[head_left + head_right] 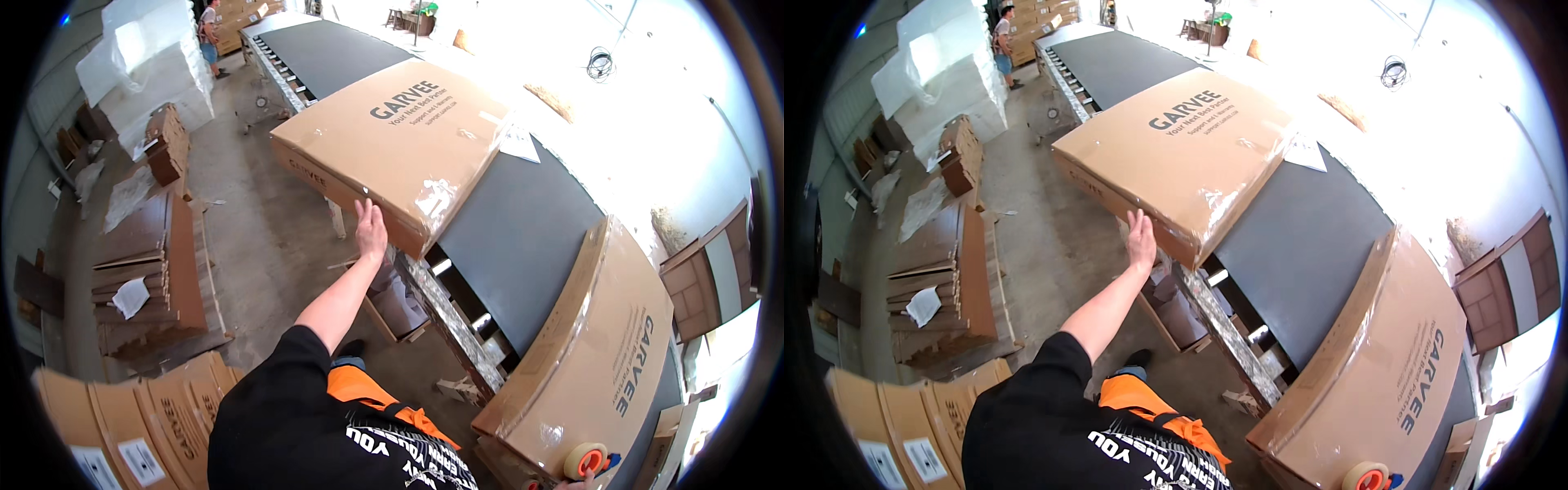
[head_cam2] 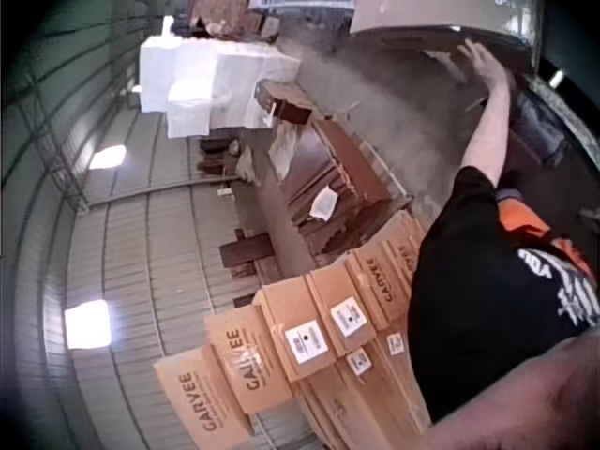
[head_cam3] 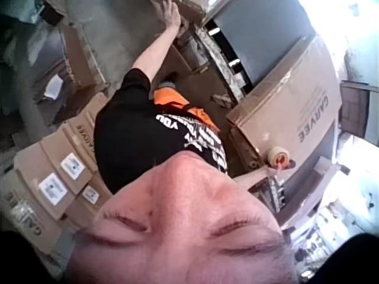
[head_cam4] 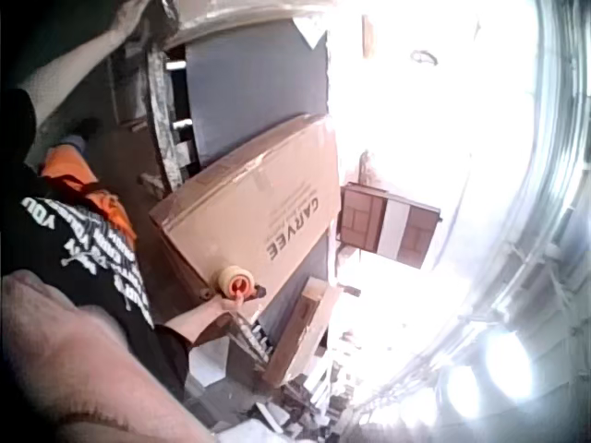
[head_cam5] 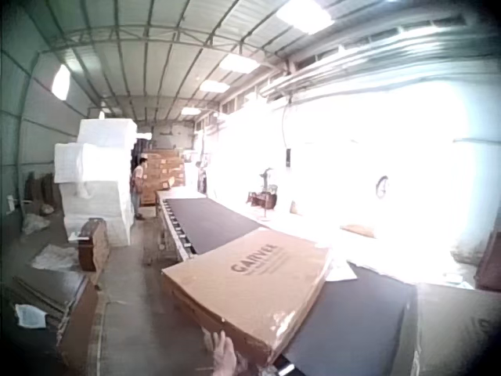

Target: The person seals a cardboard box on an assembly line using a tape dispenser, applies tape along the seams and corners of the box, and kemudian moves the box to the side.

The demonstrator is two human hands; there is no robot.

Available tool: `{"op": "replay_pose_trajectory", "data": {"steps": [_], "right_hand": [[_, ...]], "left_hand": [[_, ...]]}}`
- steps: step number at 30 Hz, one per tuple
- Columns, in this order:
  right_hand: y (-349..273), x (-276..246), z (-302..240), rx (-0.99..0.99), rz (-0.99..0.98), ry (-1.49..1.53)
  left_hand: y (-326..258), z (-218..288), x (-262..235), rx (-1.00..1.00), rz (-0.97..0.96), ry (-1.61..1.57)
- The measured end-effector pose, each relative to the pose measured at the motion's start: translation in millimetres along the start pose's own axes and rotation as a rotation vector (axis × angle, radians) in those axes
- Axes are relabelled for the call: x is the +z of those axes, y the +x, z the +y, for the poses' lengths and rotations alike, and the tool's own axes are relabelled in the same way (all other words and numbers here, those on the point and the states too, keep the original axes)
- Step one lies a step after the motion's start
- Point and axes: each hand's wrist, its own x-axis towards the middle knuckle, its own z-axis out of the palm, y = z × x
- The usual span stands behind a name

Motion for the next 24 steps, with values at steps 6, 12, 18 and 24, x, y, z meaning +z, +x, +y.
{"op": "replay_pose_trajectory", "data": {"steps": [6, 12, 18, 24], "right_hand": [[-20, 6, -32, -0.062, 0.027, 0.107], [-44, 74, -45, 0.037, 0.074, 0.056], [-68, 108, -51, 0.082, 0.076, 0.024], [-83, 127, -53, 0.118, 0.067, 0.008]], "left_hand": [[22, -14, 43, 0.076, 0.091, -0.034], [108, -30, 40, -0.017, 0.275, -0.148], [232, -66, -20, -0.062, 0.332, -0.081], [259, -47, -40, -0.191, 0.302, -0.103]]}}
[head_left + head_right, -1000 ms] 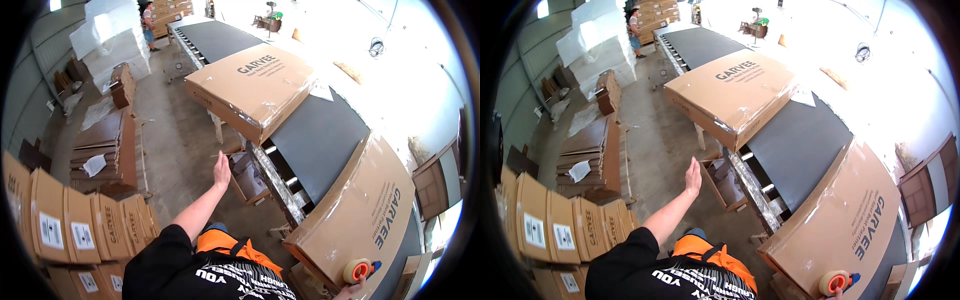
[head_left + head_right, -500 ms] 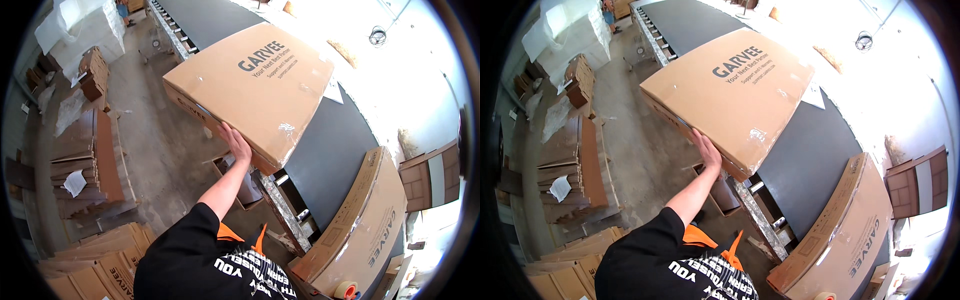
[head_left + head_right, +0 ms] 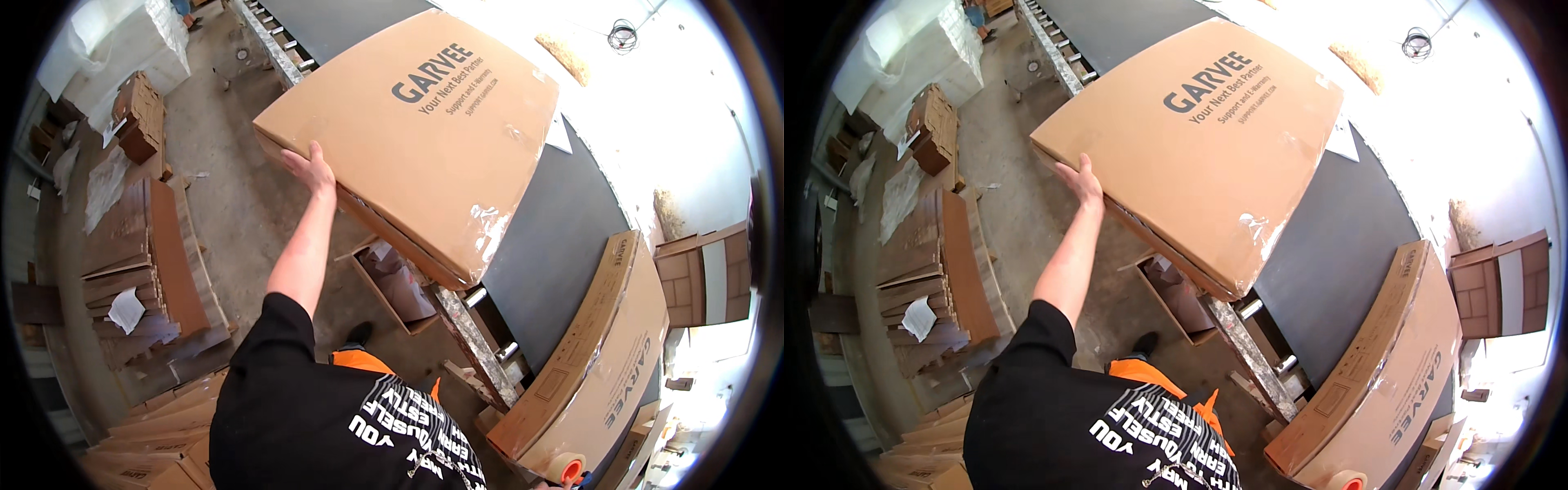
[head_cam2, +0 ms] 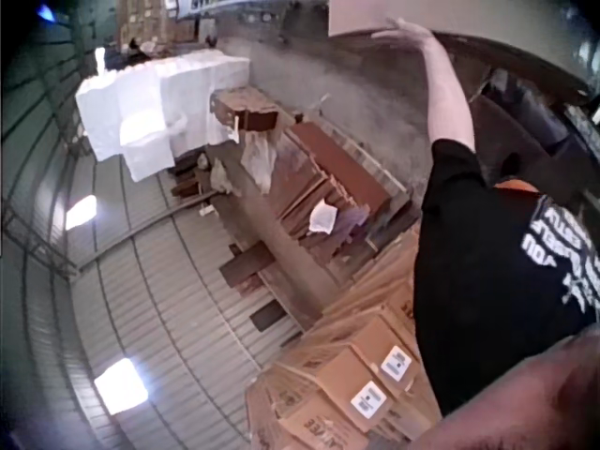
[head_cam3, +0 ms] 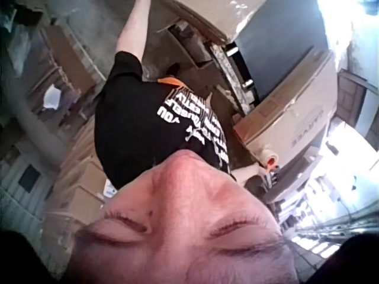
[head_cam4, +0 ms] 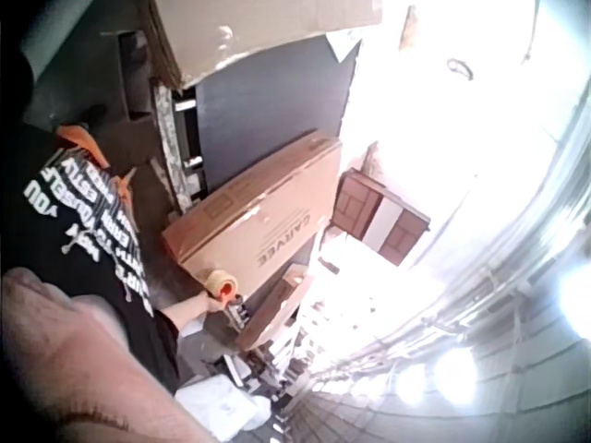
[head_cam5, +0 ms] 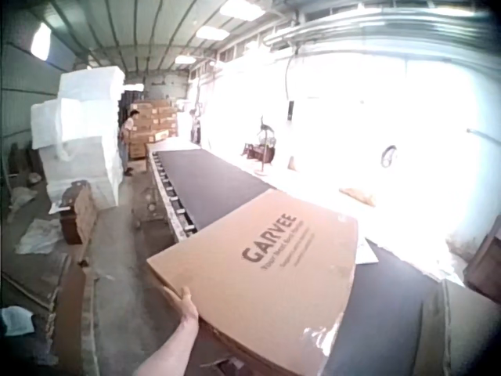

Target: The person seals a cardboard box on an assembly line using a tape dispenser, applies tape along the seams and corners of the box, and kemudian moves the box to the side.

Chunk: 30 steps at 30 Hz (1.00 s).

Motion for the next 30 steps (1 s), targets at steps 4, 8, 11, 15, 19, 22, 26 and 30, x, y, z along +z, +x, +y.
{"op": "replay_pose_trajectory", "data": {"steps": [4, 8, 11, 15, 19, 22, 26, 30], "right_hand": [[-6, 14, 4, 0.019, -0.021, -0.001], [-9, 26, 7, 0.045, -0.055, 0.004], [-13, 29, 8, 0.049, -0.063, 0.010], [-21, 26, 11, 0.061, -0.050, 0.028], [-37, 7, 11, 0.069, -0.002, 0.031], [-53, -10, 12, 0.088, 0.037, 0.030], [-79, -45, 12, 0.116, 0.107, 0.049], [-124, -70, -8, 0.149, 0.226, 0.099]], "left_hand": [[-114, 6, 17, 0.009, -0.132, 0.003], [-242, 1, 6, 0.003, -0.495, 0.083], [-236, 2, -9, 0.031, -0.630, 0.068], [-165, -8, -39, 0.117, -0.467, 0.146], [-102, -7, -60, 0.054, -0.525, 0.224], [-93, -15, -62, 0.123, -0.528, 0.218], [-81, -23, -45, 0.128, -0.465, -0.052], [-37, -34, -13, 0.027, -0.284, -0.290]]}}
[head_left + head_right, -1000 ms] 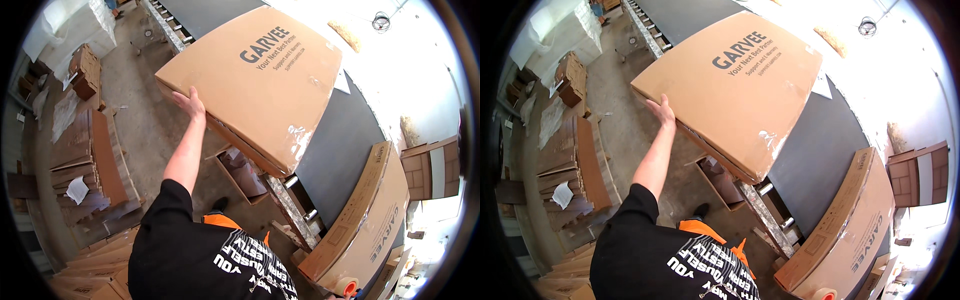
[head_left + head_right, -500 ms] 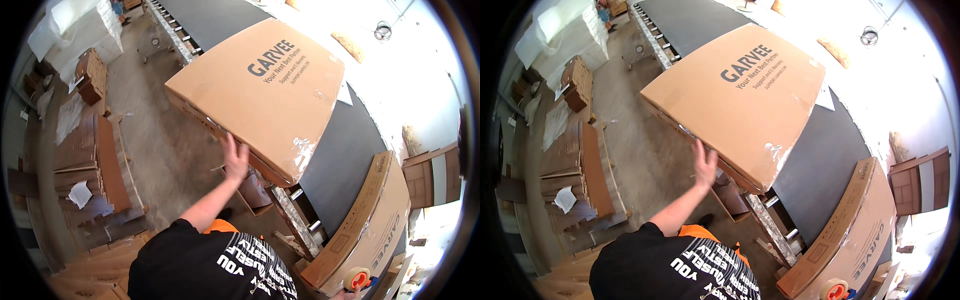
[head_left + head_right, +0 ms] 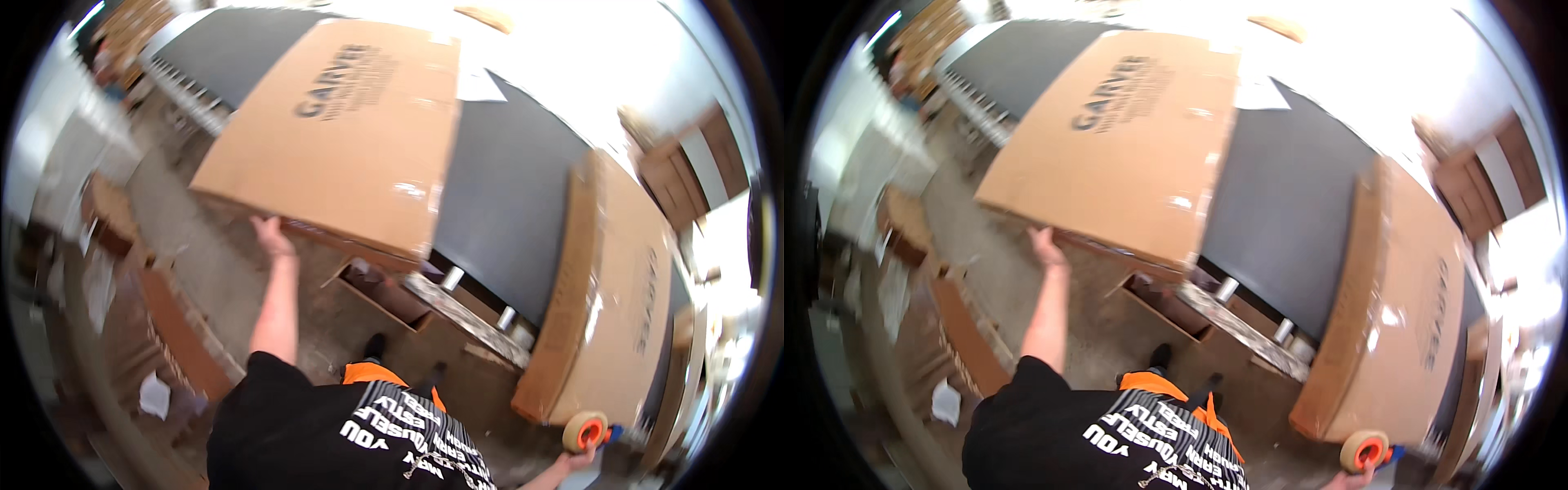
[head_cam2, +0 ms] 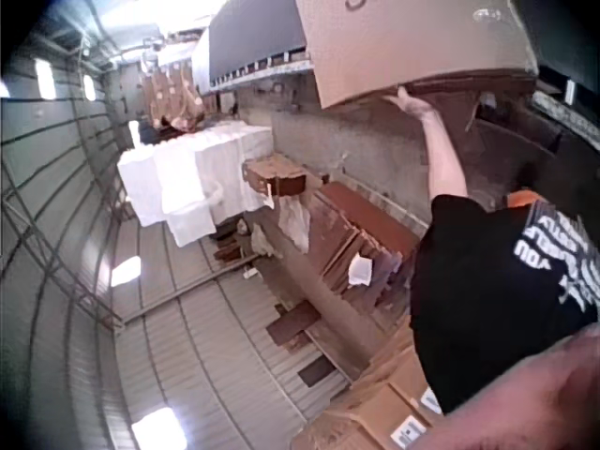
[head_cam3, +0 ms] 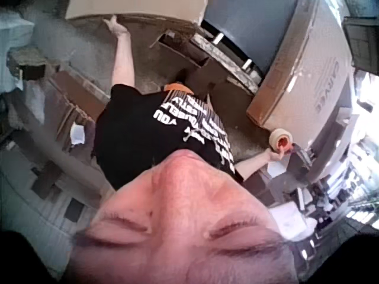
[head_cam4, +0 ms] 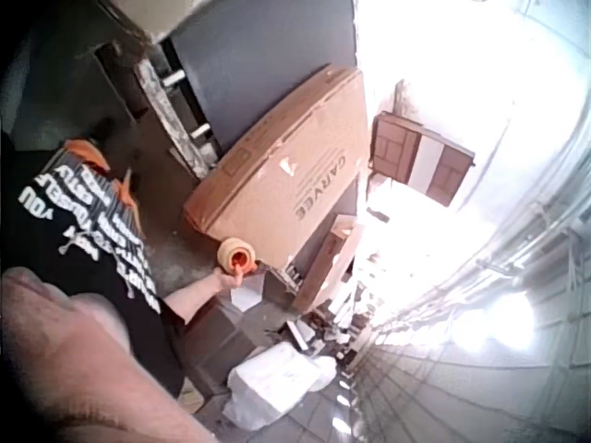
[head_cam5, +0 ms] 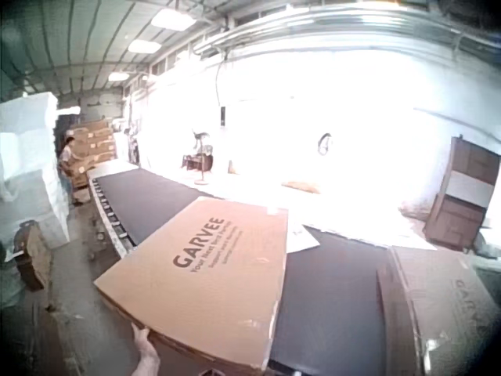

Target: The person seals a cardboard box on an assembly line using a tape dispenser, applies tape along the seams and corners of the box, and kemudian moves the box to the side.

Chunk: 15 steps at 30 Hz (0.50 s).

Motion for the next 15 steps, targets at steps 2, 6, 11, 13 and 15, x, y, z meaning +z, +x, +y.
{"op": "replay_pose_trajectory", "data": {"steps": [2, 6, 11, 13, 15], "right_hand": [[-28, 9, -17, -0.012, -0.137, -0.029], [-52, 16, -31, -0.192, 0.033, 0.063], [-33, -65, -3, -0.150, 0.305, 0.181], [-27, -118, 13, -0.106, 0.336, 0.212], [-28, -148, 18, -0.079, 0.399, 0.266]], "left_hand": [[20, -1, -4, 0.055, -0.081, 0.054], [1, 22, 4, -0.312, -0.295, 0.198], [-150, 45, 63, 0.330, -0.536, 0.910], [-261, 83, 107, 0.451, -0.830, 0.565], [-362, 125, 141, 0.403, -1.142, 0.298]]}}
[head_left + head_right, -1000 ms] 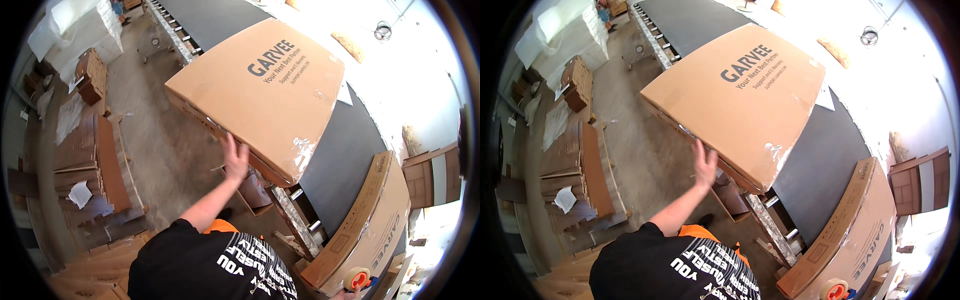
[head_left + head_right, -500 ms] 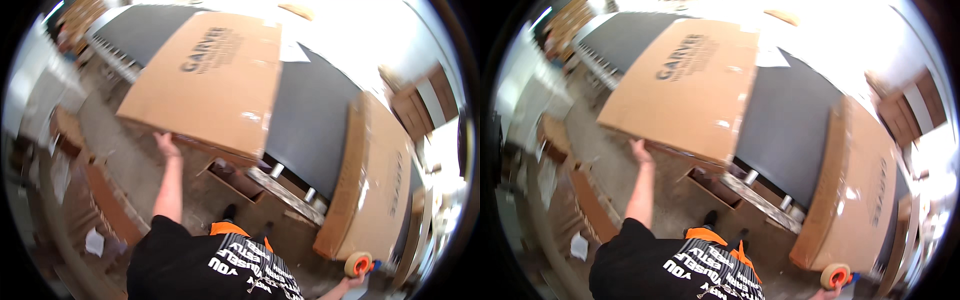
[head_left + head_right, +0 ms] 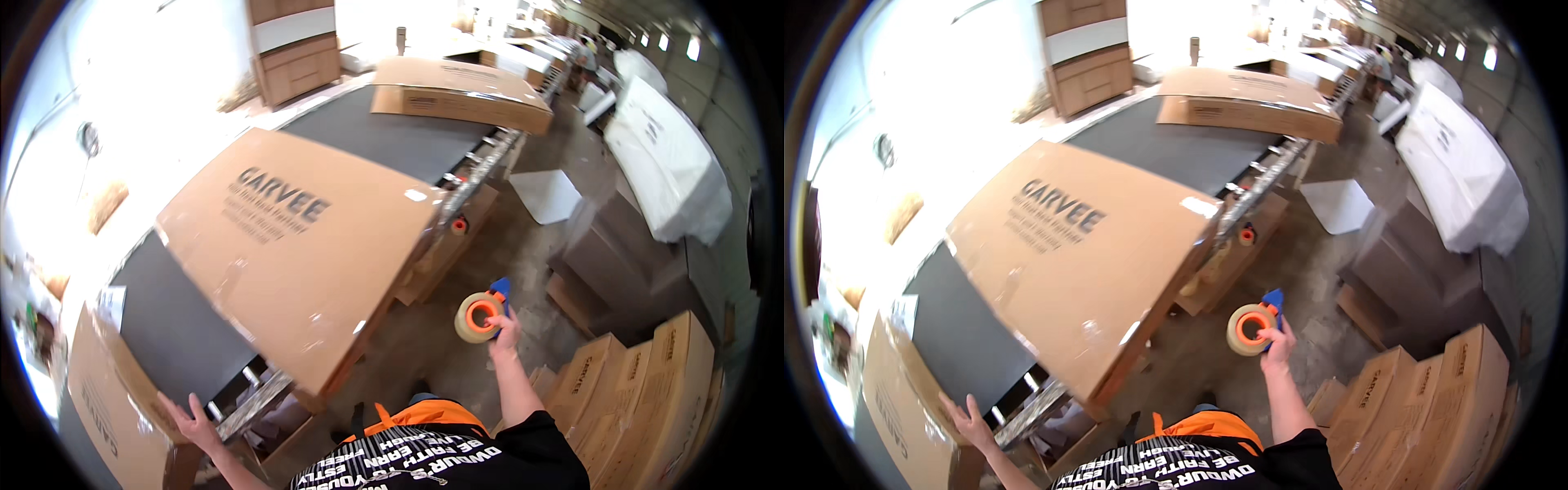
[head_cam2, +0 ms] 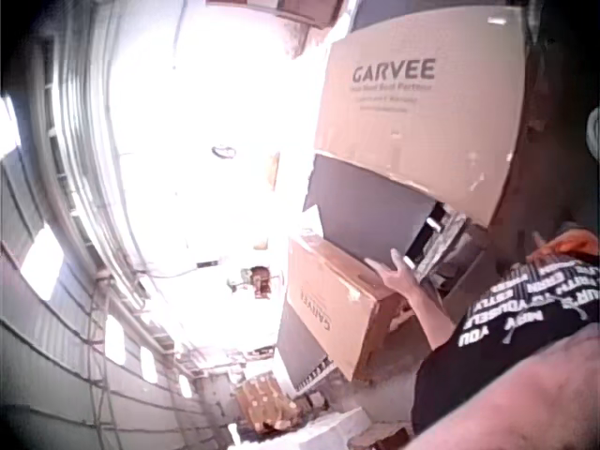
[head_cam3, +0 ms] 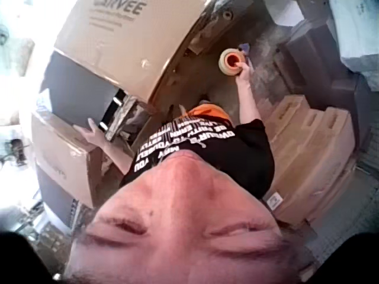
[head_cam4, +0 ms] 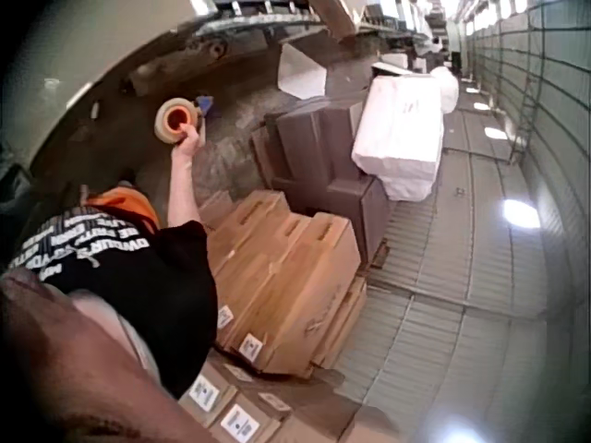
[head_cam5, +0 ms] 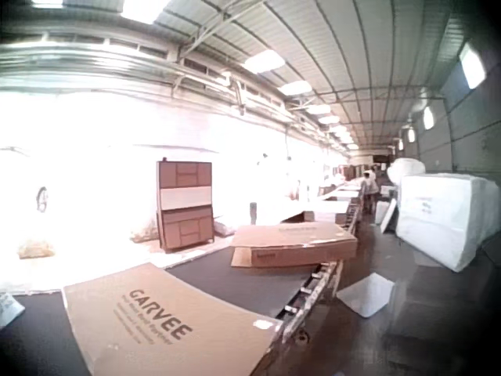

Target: The person seals a cardboard box on an assembly line using a tape dispenser, applies tape along the seams and corners of the box, and kemudian moves the box to the side.

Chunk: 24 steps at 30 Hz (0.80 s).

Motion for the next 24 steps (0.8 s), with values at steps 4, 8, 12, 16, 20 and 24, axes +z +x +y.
{"op": "replay_pose_trajectory", "data": {"steps": [4, 8, 12, 16, 20, 24], "right_hand": [[8, -61, -1, 0.054, 0.127, -0.005], [15, -119, -14, 0.060, 0.288, 0.048], [25, -173, -14, 0.033, 0.470, 0.156], [48, -200, -10, -0.001, 0.654, 0.300], [108, -206, -30, -0.096, 0.695, 0.359], [195, -190, -77, -0.143, 0.777, 0.344]], "left_hand": [[1, 128, 116, 0.405, -0.310, 0.042], [-22, 231, 235, 0.610, -0.684, 0.001], [-54, 311, 347, 0.830, -1.022, 0.044], [-85, 369, 450, 0.998, -1.334, 0.096], [-121, 417, 569, 1.260, -1.334, 0.010], [-150, 454, 684, 1.124, -1.461, -0.153]]}}
